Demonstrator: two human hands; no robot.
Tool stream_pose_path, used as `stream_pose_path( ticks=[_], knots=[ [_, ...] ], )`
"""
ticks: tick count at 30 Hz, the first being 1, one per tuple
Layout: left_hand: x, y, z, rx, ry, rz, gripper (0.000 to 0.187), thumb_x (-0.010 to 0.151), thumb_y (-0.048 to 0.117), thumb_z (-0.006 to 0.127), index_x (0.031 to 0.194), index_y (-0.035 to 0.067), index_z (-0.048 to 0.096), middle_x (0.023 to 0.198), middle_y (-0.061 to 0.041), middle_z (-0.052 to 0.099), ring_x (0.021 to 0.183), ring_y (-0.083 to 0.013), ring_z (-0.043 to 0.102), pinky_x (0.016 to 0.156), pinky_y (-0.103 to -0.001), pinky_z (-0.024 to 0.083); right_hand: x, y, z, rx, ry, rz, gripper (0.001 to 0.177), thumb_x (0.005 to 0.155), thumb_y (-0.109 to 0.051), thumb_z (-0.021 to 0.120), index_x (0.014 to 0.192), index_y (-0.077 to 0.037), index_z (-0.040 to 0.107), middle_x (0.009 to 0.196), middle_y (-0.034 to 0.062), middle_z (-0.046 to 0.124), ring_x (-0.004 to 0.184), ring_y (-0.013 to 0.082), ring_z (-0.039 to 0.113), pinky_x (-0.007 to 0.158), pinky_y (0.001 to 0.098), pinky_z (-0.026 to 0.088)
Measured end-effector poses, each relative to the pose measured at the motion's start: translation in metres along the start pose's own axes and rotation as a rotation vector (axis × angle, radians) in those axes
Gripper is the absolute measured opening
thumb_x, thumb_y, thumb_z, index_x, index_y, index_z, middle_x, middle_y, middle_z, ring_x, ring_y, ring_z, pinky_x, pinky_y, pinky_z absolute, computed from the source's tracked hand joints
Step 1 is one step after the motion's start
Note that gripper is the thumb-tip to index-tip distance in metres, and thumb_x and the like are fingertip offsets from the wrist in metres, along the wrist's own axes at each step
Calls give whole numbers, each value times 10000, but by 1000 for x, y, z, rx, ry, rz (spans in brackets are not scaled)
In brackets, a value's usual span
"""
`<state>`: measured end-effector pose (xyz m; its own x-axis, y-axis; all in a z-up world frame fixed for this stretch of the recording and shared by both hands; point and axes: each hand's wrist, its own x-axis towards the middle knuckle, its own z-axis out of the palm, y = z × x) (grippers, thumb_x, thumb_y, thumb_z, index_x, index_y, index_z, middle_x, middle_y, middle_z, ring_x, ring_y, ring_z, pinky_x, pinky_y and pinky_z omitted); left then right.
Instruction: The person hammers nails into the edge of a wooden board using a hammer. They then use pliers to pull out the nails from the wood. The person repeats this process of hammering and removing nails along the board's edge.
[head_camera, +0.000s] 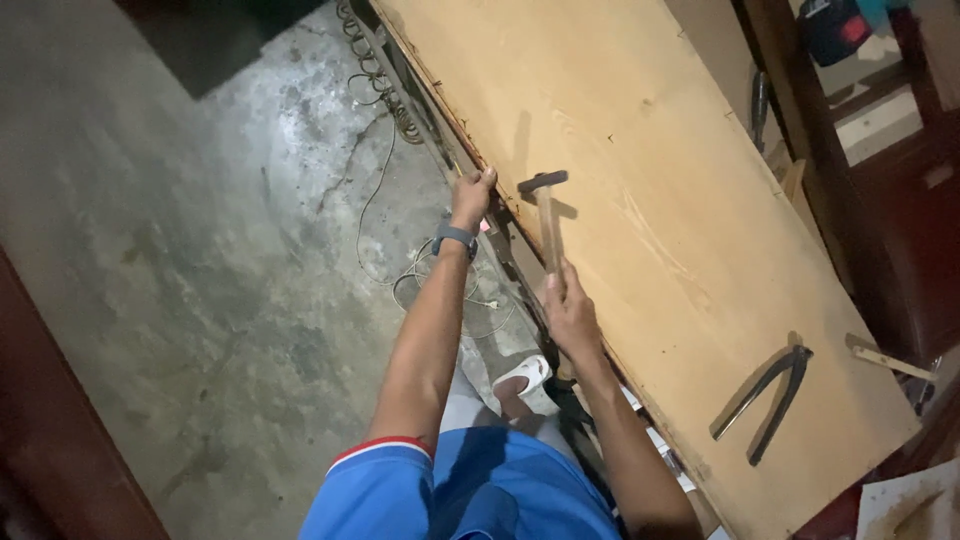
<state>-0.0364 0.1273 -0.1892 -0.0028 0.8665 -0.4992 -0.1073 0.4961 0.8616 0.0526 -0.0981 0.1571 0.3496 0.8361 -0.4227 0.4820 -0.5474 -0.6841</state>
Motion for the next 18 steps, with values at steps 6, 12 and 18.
stream_pose_path(
  ticks=[6,12,18],
  knots=[
    [-13,10,2,162,26,76,459,1013,374,618,1131,-56,725,1118,-324,698,1136,-491,653,974,-599,508,34,77,5,591,104,-180,451,1122,-339,429,766,-113,588,642,54,604,577,138,586,572,269,464],
    [-12,26,7,128,12,-94,499,1036,401,572,1316,-5,648,1197,-241,711,1106,-406,710,896,-561,599,19,103,10,908,42,-83,232,1088,-312,484,1128,-99,568,854,45,672,692,99,661,549,217,551],
    [-19,31,0,141,-13,-73,499,1043,393,553,1328,-10,625,1203,-266,684,1083,-437,701,858,-562,612,18,131,2,963,123,-219,208,962,-128,713,1074,-101,540,864,48,638,677,117,633,563,247,548]
  ],
)
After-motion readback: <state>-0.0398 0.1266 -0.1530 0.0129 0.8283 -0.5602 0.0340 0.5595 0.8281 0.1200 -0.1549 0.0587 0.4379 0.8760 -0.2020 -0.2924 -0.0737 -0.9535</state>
